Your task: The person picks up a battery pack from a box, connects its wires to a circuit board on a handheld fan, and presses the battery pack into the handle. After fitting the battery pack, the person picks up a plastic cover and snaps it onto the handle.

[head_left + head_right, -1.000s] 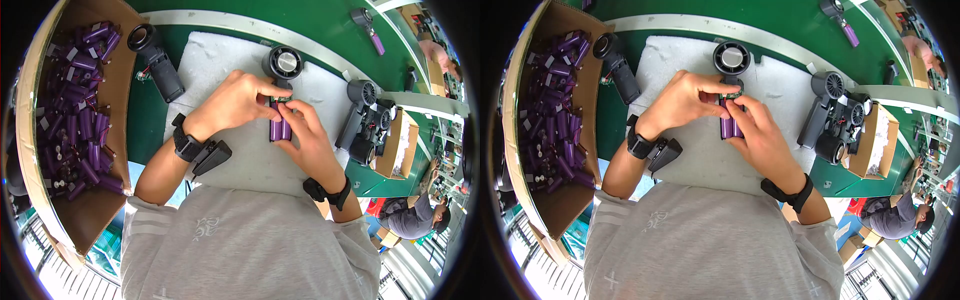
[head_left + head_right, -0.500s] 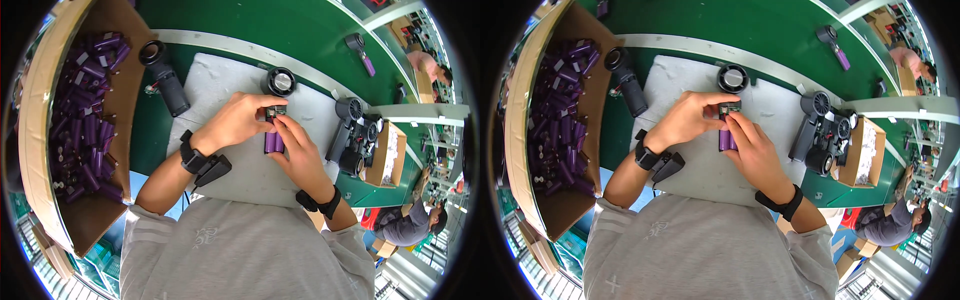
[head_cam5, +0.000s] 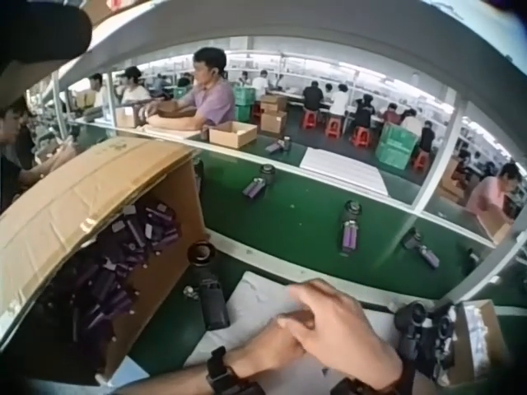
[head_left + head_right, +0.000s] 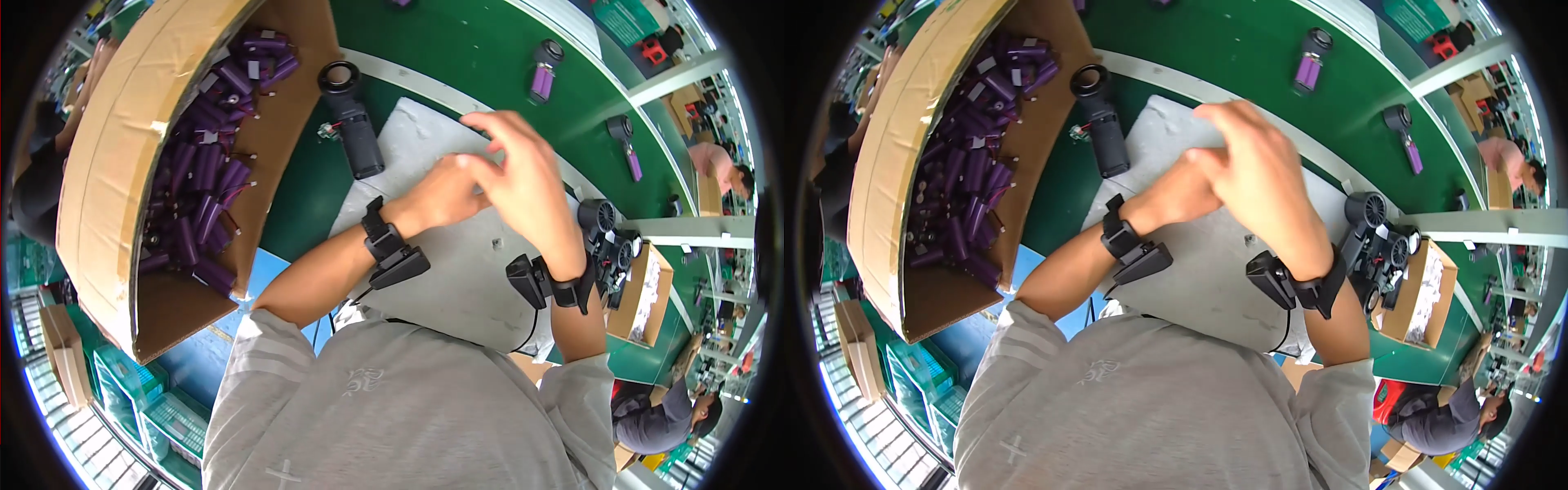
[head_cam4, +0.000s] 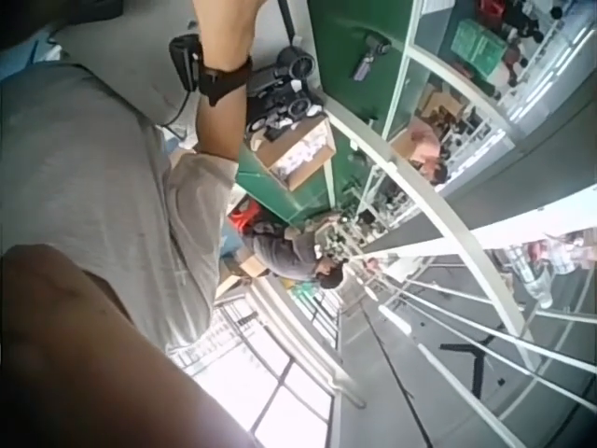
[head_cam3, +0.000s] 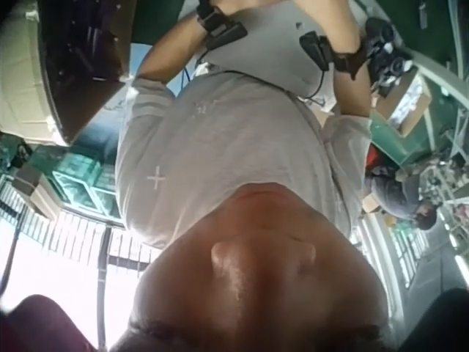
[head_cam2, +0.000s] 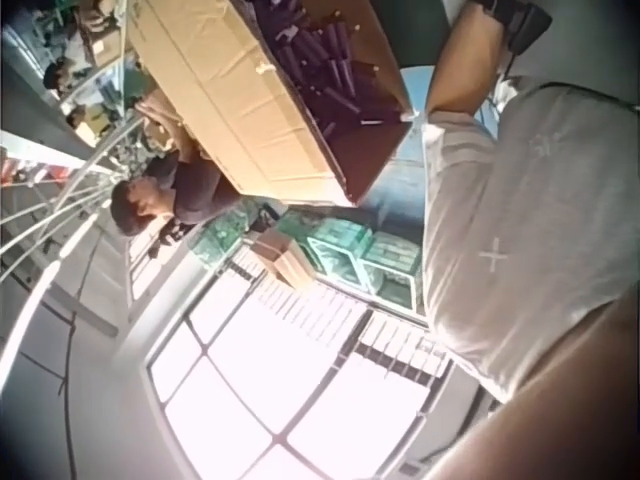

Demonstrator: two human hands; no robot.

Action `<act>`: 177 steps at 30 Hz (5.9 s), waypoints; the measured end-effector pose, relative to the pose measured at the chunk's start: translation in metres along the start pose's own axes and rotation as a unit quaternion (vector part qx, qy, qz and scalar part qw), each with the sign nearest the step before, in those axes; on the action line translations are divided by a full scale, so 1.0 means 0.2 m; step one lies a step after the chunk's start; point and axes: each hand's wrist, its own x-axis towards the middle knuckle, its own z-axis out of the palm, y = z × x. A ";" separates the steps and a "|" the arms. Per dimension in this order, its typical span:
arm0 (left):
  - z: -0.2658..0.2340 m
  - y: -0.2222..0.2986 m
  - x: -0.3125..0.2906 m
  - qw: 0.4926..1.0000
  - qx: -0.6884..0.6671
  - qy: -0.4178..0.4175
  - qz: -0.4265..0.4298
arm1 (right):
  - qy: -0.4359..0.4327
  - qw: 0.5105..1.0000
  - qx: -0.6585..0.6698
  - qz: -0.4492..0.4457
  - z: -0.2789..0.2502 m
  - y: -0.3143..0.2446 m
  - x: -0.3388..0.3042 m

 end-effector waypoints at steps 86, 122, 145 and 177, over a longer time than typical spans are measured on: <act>0.50 -0.48 0.14 0.982 -0.005 -0.145 0.118 | -0.321 0.879 0.051 -0.350 0.92 -0.62 0.46; -0.03 0.11 0.12 0.965 0.054 -0.256 0.007 | 0.191 0.726 0.574 0.326 -0.12 0.33 -0.56; -0.02 0.07 0.13 0.963 -0.083 -0.255 -0.027 | 0.026 0.983 0.128 0.125 0.01 0.29 -0.66; -0.07 0.11 0.11 0.955 -0.062 -0.283 -0.068 | 0.034 0.989 0.109 0.093 0.04 0.32 -0.65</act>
